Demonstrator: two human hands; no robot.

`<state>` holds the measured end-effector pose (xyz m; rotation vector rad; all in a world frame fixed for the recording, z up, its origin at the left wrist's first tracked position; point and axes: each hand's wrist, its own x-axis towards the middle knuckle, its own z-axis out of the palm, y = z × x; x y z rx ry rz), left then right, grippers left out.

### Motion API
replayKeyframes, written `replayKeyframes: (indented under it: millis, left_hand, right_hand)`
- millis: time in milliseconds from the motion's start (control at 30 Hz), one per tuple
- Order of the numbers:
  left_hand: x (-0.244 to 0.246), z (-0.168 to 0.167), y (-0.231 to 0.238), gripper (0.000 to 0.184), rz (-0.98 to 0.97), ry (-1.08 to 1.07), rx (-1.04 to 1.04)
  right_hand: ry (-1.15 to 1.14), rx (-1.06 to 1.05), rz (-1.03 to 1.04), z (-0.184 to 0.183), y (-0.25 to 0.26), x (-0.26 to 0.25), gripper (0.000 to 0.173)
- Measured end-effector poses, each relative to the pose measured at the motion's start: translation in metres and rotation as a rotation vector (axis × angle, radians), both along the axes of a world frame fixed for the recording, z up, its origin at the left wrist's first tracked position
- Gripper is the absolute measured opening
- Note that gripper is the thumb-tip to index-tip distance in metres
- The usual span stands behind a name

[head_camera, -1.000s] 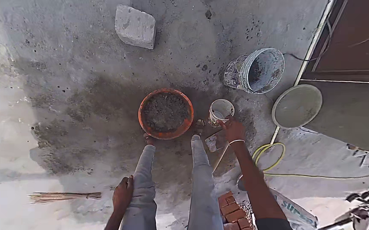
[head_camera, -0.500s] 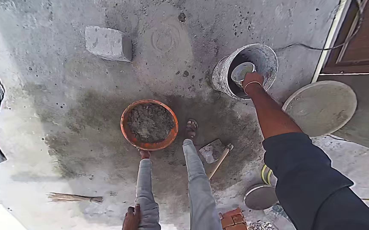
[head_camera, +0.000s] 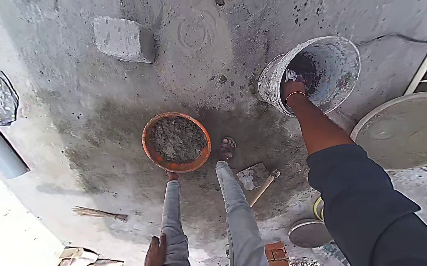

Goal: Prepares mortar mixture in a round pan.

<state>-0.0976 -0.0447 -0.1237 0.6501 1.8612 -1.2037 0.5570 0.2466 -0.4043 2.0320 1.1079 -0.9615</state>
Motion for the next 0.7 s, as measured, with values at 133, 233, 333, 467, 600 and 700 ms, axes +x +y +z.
replayKeyframes:
  millis: [133, 233, 333, 467, 600, 700]
  left_hand:
    - [-0.003, -0.004, 0.007, 0.063, -0.006, 0.007, -0.023]
    - [-0.007, -0.005, 0.007, 0.063, -0.007, 0.011, -0.037]
    - [-0.011, -0.007, 0.002, 0.062, 0.003, 0.016, -0.029]
    - [-0.02, -0.008, -0.004, 0.063, 0.01, 0.02, -0.012]
    - [-0.026, -0.009, -0.009, 0.066, 0.01, 0.018, 0.0]
    - [-0.029, -0.01, -0.017, 0.069, -0.002, 0.052, 0.057]
  right_hand:
    - [-0.036, -0.038, 0.051, -0.005, 0.0, 0.003, 0.038]
    - [-0.045, -0.071, 0.024, 0.003, 0.003, -0.007, 0.03]
    - [-0.027, -0.023, 0.048, 0.017, 0.002, -0.005, 0.027]
    - [-0.041, 0.115, -0.04, 0.049, -0.007, 0.005, 0.036]
    - [-0.016, 0.354, -0.167, 0.101, -0.033, 0.015, 0.033]
    - [-0.039, 0.466, -0.124, 0.166, -0.052, -0.009, 0.034]
